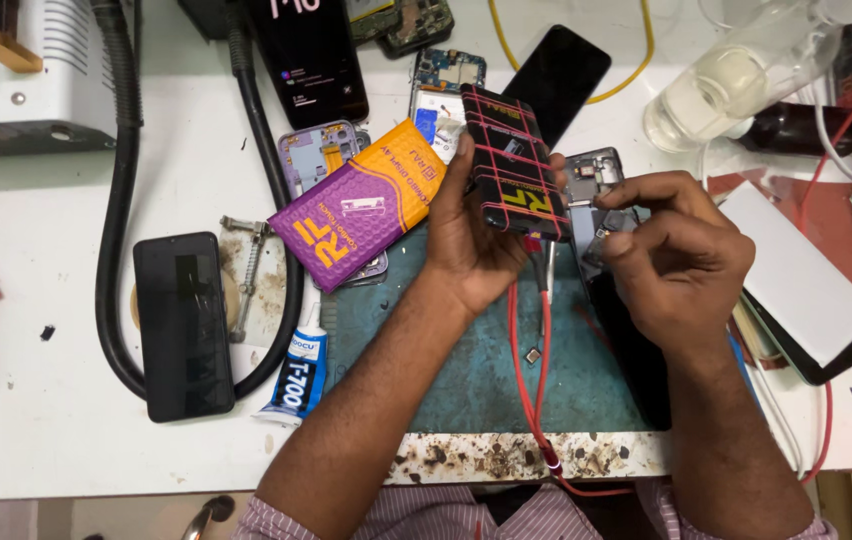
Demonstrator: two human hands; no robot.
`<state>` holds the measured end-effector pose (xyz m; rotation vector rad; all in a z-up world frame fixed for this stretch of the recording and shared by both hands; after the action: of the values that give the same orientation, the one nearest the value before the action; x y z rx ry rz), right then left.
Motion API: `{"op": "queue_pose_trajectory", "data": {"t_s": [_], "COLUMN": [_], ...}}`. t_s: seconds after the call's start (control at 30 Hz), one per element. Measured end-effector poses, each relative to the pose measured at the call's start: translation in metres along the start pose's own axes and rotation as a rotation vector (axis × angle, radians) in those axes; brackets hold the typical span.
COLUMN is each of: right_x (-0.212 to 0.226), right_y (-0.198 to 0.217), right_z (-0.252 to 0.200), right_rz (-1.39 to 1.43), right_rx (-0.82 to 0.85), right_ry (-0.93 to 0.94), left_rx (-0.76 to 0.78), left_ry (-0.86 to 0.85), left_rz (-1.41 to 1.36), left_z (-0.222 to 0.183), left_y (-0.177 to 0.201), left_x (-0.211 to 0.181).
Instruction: The person connects a ribbon cable to a mobile phone screen and tests the display functionality by typing on a numeric dialer keypad.
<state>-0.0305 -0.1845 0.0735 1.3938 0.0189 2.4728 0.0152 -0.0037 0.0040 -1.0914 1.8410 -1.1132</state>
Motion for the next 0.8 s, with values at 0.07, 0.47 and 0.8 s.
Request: {"op": "queue_pose_trajectory", "data": {"t_s": [0.07,0.47,0.8], "right_x": [0.0,0.118,0.146], "right_y": [0.001,0.014,0.008], "right_z": [0.0,-0.036,-0.051], "right_rz": [0.086,0.744,0.896], "right_rx": [-0.032,0.181,0.559], "right_ry": [-0.019,-0.265,-0.186], "left_rx": [-0.005,0.084,-0.009], "left_ry": [-0.015,-0.03,-0.092], "left_rz": [0.021,0.025,0.121], "left_z": [0.0,0.001,-0.004], "left_y": [-0.001,-0.001,-0.008], "left_x": [0.0,-0.001,-0.002]}}
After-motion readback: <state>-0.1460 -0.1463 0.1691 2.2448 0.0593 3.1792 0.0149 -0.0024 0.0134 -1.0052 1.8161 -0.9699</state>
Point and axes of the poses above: each hand's wrist, its own z-axis towards the middle knuckle, its own y-axis out of the back of the hand, x = y × z, the point moved 1 cm from there along z, towards the middle knuckle, and after that the axes turned 15 degrees about -x, right-handed, at the moved point
